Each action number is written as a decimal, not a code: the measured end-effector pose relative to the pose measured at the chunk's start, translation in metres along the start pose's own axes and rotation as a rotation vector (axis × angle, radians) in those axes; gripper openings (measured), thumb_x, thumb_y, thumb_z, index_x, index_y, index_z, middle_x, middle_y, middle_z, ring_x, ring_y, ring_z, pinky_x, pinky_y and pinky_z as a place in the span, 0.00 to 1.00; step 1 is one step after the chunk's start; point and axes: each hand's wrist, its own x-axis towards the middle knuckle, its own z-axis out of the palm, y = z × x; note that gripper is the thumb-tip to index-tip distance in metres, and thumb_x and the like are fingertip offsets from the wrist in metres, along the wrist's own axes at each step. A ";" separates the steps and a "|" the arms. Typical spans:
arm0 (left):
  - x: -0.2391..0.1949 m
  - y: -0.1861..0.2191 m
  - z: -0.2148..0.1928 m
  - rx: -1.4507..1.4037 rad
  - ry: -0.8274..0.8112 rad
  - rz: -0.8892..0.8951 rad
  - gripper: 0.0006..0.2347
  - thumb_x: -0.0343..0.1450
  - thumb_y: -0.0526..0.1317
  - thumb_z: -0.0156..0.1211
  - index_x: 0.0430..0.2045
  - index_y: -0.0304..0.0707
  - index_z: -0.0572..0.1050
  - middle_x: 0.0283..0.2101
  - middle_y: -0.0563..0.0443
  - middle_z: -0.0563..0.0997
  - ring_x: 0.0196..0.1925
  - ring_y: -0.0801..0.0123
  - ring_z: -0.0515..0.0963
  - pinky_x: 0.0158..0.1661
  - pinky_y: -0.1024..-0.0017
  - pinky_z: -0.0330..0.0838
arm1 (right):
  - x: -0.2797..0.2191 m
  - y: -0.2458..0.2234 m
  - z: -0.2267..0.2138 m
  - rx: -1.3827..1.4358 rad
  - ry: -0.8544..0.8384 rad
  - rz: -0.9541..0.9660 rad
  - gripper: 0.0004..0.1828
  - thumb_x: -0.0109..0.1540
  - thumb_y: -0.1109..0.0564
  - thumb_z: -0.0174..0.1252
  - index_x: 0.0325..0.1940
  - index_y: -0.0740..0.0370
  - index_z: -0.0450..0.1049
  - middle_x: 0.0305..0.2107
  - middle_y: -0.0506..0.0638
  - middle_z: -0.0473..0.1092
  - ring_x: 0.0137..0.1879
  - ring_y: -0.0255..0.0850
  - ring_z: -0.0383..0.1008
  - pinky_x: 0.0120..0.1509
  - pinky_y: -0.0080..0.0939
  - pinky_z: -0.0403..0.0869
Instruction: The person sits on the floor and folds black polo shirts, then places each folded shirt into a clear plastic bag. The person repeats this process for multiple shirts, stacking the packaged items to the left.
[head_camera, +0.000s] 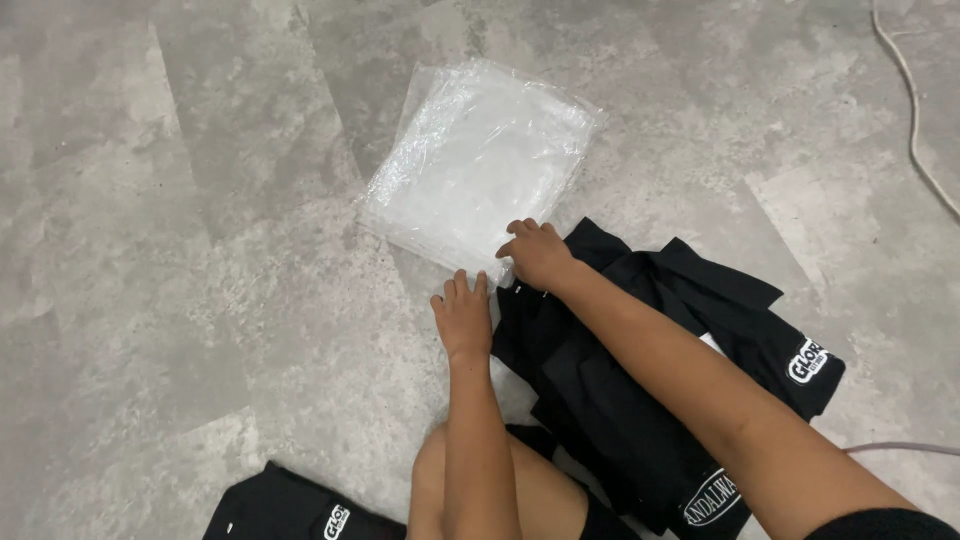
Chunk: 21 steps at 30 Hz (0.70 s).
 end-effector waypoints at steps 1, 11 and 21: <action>0.001 0.001 0.003 0.001 0.005 0.010 0.16 0.71 0.45 0.47 0.54 0.55 0.63 0.54 0.53 0.65 0.50 0.69 0.65 0.45 0.67 0.58 | -0.005 -0.003 -0.006 0.001 0.005 0.011 0.19 0.55 0.59 0.56 0.50 0.49 0.73 0.54 0.54 0.60 0.60 0.49 0.59 0.57 0.46 0.62; 0.002 0.010 0.036 -0.098 0.062 -0.018 0.11 0.68 0.42 0.52 0.44 0.53 0.70 0.47 0.54 0.68 0.46 0.69 0.67 0.42 0.68 0.59 | 0.005 -0.012 0.025 -0.191 0.057 -0.203 0.09 0.54 0.53 0.60 0.39 0.49 0.76 0.51 0.51 0.63 0.56 0.46 0.62 0.55 0.45 0.62; -0.022 0.010 -0.030 -0.605 0.019 -0.293 0.18 0.69 0.43 0.51 0.52 0.43 0.62 0.51 0.47 0.65 0.53 0.61 0.68 0.46 0.63 0.63 | -0.028 -0.024 -0.043 0.345 0.179 -0.128 0.05 0.51 0.54 0.63 0.25 0.54 0.74 0.43 0.49 0.67 0.52 0.46 0.65 0.55 0.47 0.59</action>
